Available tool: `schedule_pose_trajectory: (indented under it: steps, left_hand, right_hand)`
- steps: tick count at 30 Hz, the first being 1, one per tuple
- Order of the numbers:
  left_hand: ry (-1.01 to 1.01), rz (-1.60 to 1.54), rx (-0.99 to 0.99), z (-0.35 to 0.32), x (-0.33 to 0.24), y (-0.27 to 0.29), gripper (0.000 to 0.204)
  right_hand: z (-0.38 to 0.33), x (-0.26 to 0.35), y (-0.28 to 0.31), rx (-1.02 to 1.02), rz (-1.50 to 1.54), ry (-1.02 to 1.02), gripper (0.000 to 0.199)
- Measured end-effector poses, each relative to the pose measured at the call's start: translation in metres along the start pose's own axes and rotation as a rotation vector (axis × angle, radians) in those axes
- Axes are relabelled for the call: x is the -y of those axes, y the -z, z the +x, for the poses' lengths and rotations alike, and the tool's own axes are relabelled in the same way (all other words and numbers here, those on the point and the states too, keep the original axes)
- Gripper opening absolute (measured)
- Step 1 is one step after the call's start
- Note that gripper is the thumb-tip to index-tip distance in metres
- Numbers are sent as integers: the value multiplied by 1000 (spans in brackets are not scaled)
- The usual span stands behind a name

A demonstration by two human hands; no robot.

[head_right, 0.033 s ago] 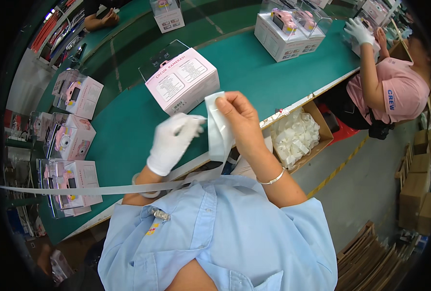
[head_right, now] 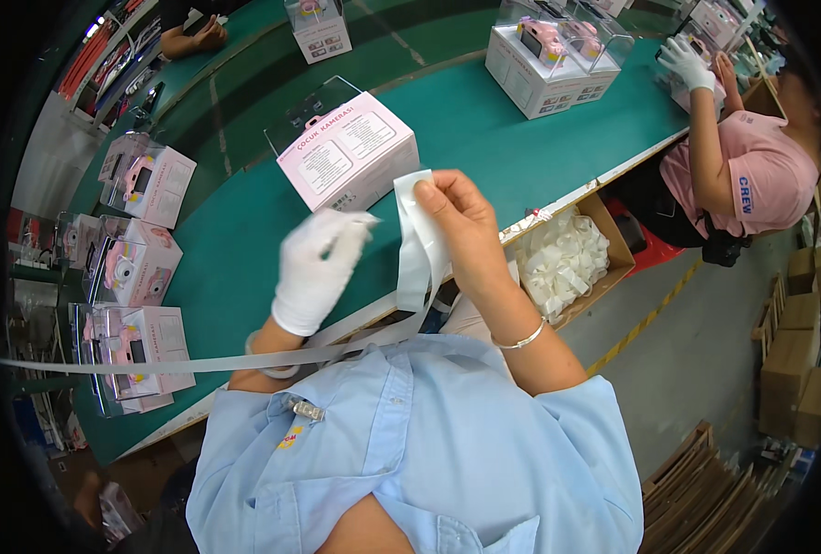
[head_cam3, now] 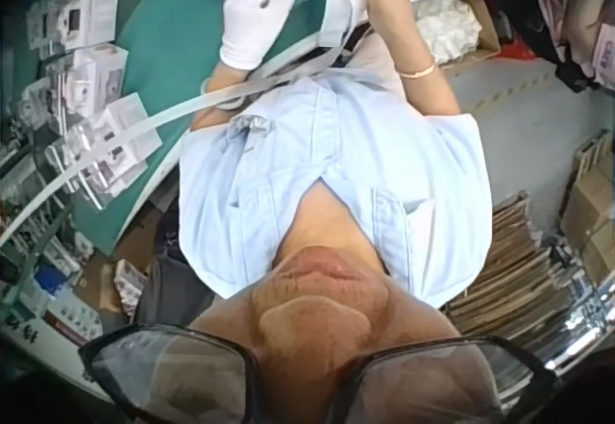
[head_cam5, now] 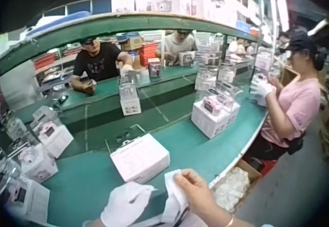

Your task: The person peels stickers from a backing strip by hand and applies them to packaged camera boxes, picking up each box from the conveyor belt and placing it back down.

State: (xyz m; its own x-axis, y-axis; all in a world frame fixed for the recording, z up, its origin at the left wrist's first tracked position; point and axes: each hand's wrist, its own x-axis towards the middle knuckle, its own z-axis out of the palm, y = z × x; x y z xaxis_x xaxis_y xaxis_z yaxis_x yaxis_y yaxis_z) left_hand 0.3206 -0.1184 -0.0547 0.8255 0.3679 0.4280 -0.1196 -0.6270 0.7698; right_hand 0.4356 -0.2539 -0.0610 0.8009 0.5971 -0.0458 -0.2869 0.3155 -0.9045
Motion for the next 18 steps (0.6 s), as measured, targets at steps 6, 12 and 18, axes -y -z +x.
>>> schedule_pose_trajectory:
  steps: [6,12,18]
  left_hand:
    - [-375,616,228,48,29,28,43]
    - [-492,473,106,41,49,35,36]
    - [-439,393,67,37,49,40,31]
  right_hand:
    - [21,0,-7,91,-88,-131,19]
    - [34,-5,-10,142,-151,-231,20]
    - [44,-2,-20,159,-304,-329,23]
